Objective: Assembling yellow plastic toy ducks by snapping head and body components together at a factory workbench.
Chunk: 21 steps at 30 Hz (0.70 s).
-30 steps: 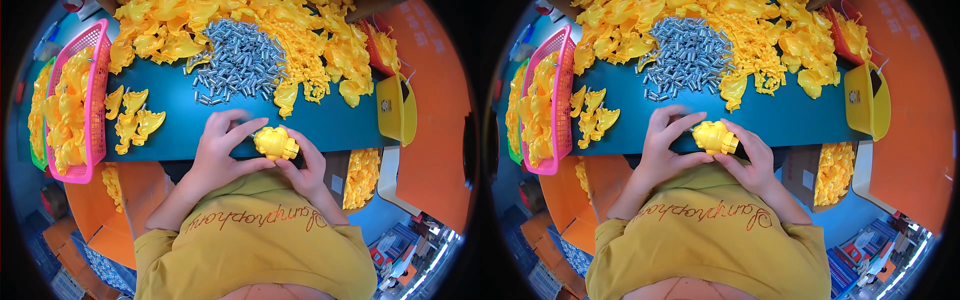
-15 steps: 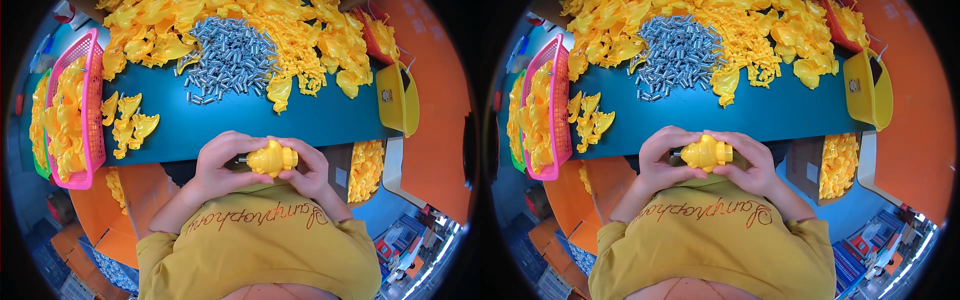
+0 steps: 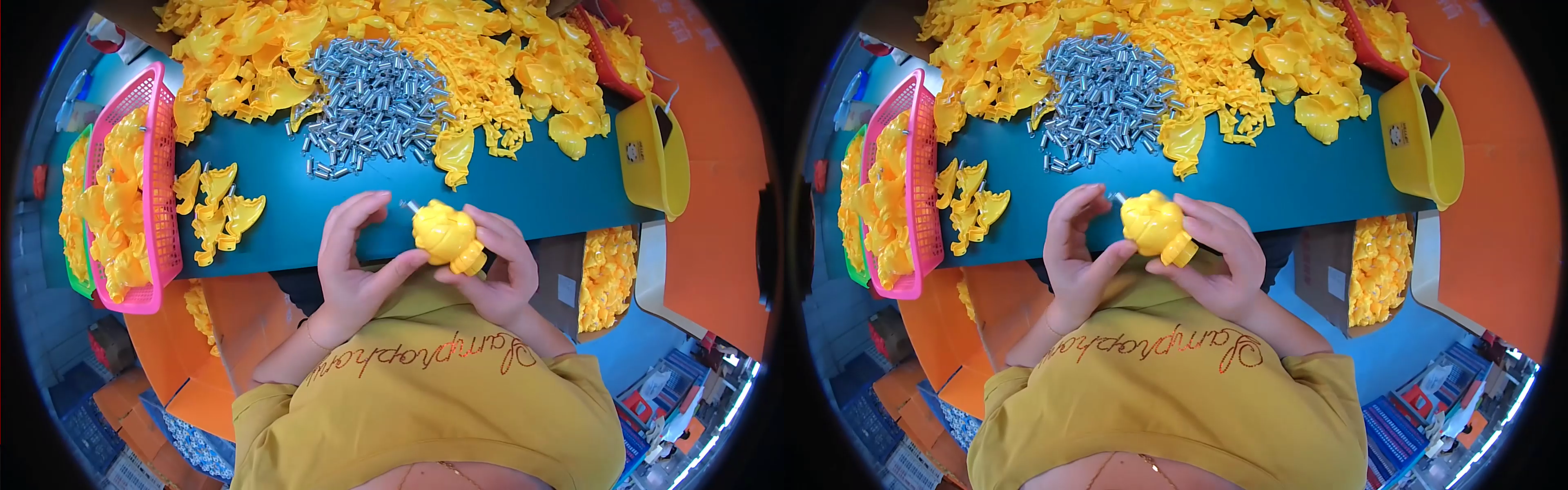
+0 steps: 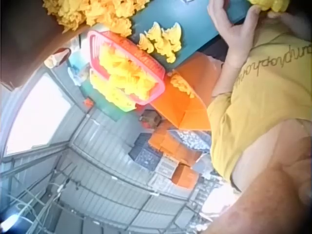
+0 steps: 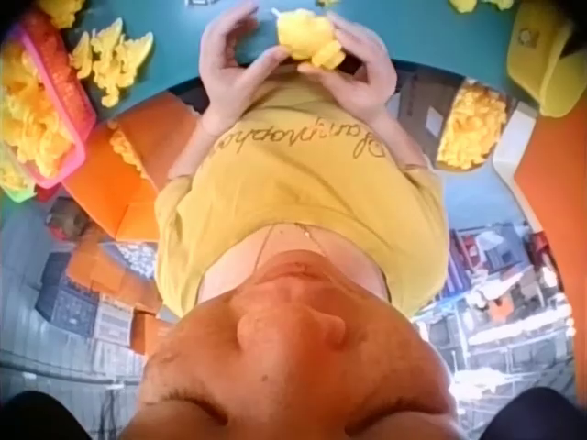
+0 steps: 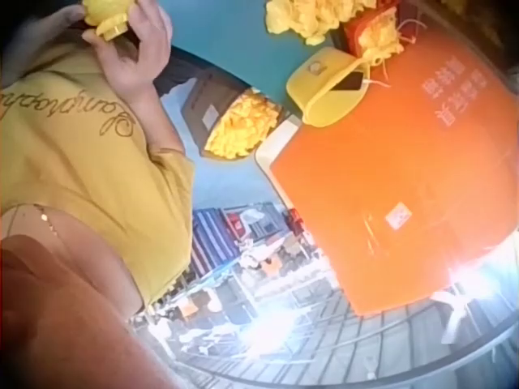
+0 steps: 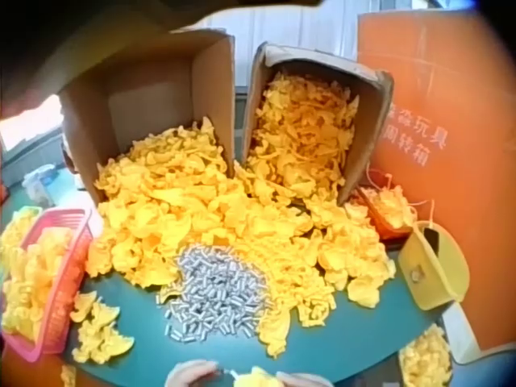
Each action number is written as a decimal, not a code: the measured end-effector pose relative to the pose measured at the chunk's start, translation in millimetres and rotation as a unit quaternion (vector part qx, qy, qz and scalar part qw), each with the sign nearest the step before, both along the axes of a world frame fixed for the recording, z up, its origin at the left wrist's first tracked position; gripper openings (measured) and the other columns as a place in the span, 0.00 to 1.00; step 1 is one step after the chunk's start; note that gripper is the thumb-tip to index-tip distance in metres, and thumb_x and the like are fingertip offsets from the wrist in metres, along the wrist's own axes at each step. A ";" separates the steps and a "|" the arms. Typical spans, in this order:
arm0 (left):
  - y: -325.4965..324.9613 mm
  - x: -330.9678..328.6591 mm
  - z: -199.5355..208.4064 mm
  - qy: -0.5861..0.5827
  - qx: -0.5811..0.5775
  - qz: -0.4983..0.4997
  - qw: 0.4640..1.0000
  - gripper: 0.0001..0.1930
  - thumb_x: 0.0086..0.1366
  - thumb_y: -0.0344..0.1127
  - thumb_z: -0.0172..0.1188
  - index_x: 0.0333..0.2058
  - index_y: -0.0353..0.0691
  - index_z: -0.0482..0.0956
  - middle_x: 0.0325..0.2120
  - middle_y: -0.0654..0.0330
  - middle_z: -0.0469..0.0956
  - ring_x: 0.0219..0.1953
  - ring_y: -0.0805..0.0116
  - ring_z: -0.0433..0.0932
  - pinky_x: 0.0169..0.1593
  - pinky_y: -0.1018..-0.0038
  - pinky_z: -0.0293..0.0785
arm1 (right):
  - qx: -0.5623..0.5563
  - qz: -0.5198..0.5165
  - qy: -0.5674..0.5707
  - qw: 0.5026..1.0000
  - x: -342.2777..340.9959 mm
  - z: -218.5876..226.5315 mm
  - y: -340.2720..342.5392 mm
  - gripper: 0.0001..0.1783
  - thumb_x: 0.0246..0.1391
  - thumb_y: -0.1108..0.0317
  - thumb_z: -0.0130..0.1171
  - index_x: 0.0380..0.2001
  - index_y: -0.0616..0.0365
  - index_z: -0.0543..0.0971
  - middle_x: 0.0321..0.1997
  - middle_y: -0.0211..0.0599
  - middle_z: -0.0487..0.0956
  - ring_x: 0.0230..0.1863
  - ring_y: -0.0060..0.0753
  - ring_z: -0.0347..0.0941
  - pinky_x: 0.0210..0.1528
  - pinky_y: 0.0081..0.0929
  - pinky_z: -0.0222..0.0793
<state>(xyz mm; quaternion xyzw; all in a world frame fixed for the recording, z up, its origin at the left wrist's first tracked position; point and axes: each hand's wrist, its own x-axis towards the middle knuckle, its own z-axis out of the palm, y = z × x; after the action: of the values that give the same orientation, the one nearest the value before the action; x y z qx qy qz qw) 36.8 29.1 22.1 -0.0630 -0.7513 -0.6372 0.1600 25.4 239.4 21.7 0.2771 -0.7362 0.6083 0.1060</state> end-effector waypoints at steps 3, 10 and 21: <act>2.4 -2.1 15.9 -0.025 -0.071 -0.085 0.994 0.42 0.48 0.37 0.83 0.61 0.36 0.72 0.41 0.57 0.81 0.43 0.63 0.79 0.48 0.70 0.78 | 0.071 -0.086 0.120 0.986 -7.1 -10.0 -10.6 0.39 0.41 0.67 0.83 0.56 0.55 0.73 0.62 0.51 0.77 0.56 0.49 0.77 0.57 0.40 0.73; -10.8 -17.9 21.5 -0.063 -0.178 -0.097 0.977 0.39 0.47 0.33 0.81 0.59 0.41 0.74 0.41 0.56 0.80 0.41 0.60 0.79 0.46 0.68 0.80 | 0.113 -0.016 0.011 0.993 -17.8 -5.9 -7.3 0.34 0.41 0.72 0.77 0.53 0.55 0.74 0.57 0.43 0.76 0.55 0.46 0.74 0.57 0.40 0.72; -19.1 -28.5 11.9 -0.016 -0.192 -0.170 0.966 0.44 0.41 0.30 0.77 0.62 0.45 0.74 0.40 0.62 0.78 0.34 0.65 0.73 0.39 0.71 0.74 | 0.292 0.144 -0.089 0.941 -53.2 46.5 -1.6 0.38 0.38 0.69 0.77 0.57 0.51 0.76 0.54 0.38 0.74 0.53 0.43 0.74 0.54 0.37 0.73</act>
<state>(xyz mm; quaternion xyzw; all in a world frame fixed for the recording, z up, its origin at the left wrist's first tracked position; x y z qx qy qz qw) 8.4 10.0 34.0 -0.2093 -0.8399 -0.5002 0.0219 -27.8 237.8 68.2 0.3441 -0.8401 0.3972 -0.1346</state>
